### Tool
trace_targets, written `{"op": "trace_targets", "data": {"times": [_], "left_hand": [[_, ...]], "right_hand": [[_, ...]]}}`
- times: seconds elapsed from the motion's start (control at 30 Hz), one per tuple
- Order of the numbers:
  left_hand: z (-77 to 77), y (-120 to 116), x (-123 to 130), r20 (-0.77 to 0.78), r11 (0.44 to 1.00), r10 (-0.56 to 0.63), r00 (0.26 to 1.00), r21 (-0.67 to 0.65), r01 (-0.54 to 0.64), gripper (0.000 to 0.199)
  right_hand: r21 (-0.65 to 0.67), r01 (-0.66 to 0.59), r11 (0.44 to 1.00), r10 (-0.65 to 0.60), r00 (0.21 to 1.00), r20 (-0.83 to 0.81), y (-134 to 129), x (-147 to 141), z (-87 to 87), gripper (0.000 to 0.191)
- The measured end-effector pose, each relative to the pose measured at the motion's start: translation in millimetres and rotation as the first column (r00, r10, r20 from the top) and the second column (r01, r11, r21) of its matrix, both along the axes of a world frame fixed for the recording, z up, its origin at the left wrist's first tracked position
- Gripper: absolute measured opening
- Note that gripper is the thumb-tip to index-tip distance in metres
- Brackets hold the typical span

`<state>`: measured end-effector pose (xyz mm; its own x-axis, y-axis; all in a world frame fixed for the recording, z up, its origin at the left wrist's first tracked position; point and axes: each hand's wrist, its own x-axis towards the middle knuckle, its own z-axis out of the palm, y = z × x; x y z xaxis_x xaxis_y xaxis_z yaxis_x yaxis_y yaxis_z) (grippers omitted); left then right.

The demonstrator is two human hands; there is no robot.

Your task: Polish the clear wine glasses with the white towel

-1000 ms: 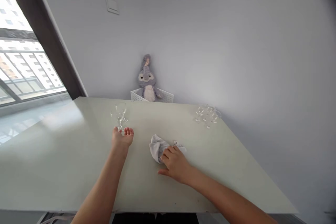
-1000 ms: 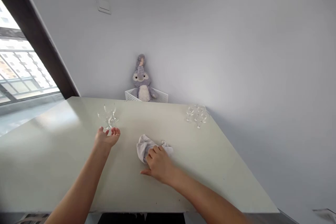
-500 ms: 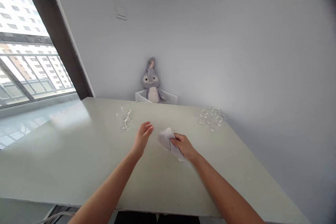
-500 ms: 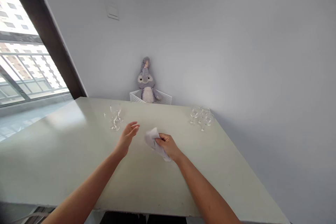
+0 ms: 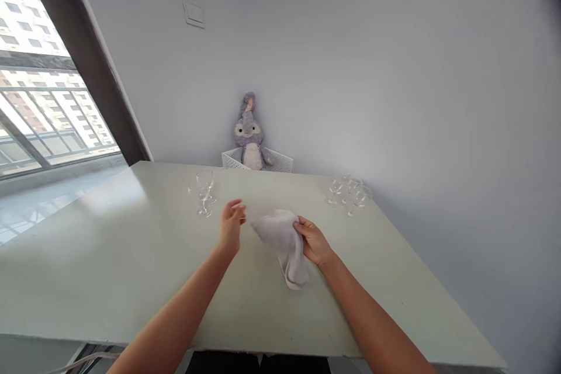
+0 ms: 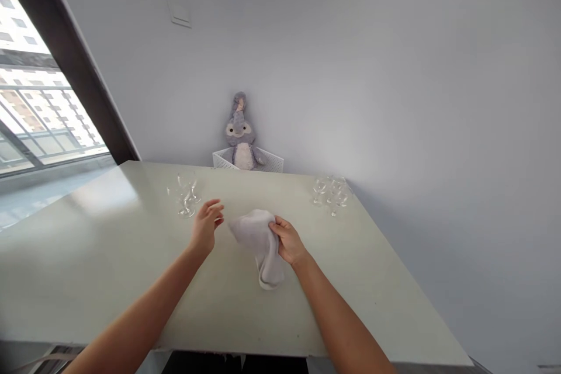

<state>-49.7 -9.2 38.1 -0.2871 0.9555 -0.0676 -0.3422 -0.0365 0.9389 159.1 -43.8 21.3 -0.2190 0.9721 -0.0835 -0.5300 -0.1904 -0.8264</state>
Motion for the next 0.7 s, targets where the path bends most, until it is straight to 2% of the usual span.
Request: {"op": "trace_targets", "data": {"times": [0.03,0.07,0.1,0.17,0.3,0.4,0.47,0.5,0.57,0.63,0.7], "left_hand": [[-3.0,4,-10,0.173,0.992,0.110,0.979,-0.082,-0.097,0.028],[-5.1,8,-21,0.336,0.968,0.225,0.915,-0.187,-0.170,0.029],[-6.2,13,-32,0.414,0.944,0.300,0.859,-0.260,-0.204,0.030],[-5.6,24,-52,0.481,0.921,0.355,0.802,-0.327,-0.212,0.033],[3.0,45,-77,0.683,0.951,0.294,0.669,-0.280,-0.132,0.047],[9.4,55,-83,0.789,0.983,0.184,0.586,-0.164,-0.087,0.044],[11.6,57,-80,0.784,0.985,0.171,0.597,-0.135,-0.105,0.037],[11.9,56,-74,0.755,0.983,0.182,0.630,-0.135,-0.123,0.034],[10.5,50,-56,0.648,0.985,0.170,0.743,-0.101,-0.138,0.030],[6.0,40,-29,0.499,0.999,0.018,0.867,0.014,-0.030,0.029],[-1.7,29,0,0.377,0.984,-0.168,0.911,0.114,0.134,0.033]], "right_hand": [[-0.012,0.044,0.999,-0.044,0.998,-0.042,1,1,-2.8,0.021],[-0.026,0.081,0.996,-0.083,0.994,-0.078,3,1,-5.7,0.022],[-0.044,0.118,0.992,-0.122,0.987,-0.107,4,2,-8.8,0.022],[-0.099,0.201,0.975,-0.214,0.966,-0.143,7,2,-15.0,0.022],[-0.242,0.330,0.913,-0.368,0.921,-0.132,11,1,-23.8,0.021],[-0.283,0.310,0.908,-0.350,0.931,-0.102,11,1,-25.1,0.020],[-0.260,0.301,0.917,-0.336,0.937,-0.099,10,2,-24.2,0.022],[-0.240,0.314,0.918,-0.345,0.933,-0.100,11,2,-23.5,0.023],[-0.198,0.373,0.907,-0.397,0.912,-0.101,11,2,-21.8,0.024],[-0.137,0.442,0.886,-0.456,0.884,-0.097,10,1,-19.2,0.024],[-0.055,0.504,0.862,-0.507,0.858,-0.087,7,0,-15.5,0.024]]}}
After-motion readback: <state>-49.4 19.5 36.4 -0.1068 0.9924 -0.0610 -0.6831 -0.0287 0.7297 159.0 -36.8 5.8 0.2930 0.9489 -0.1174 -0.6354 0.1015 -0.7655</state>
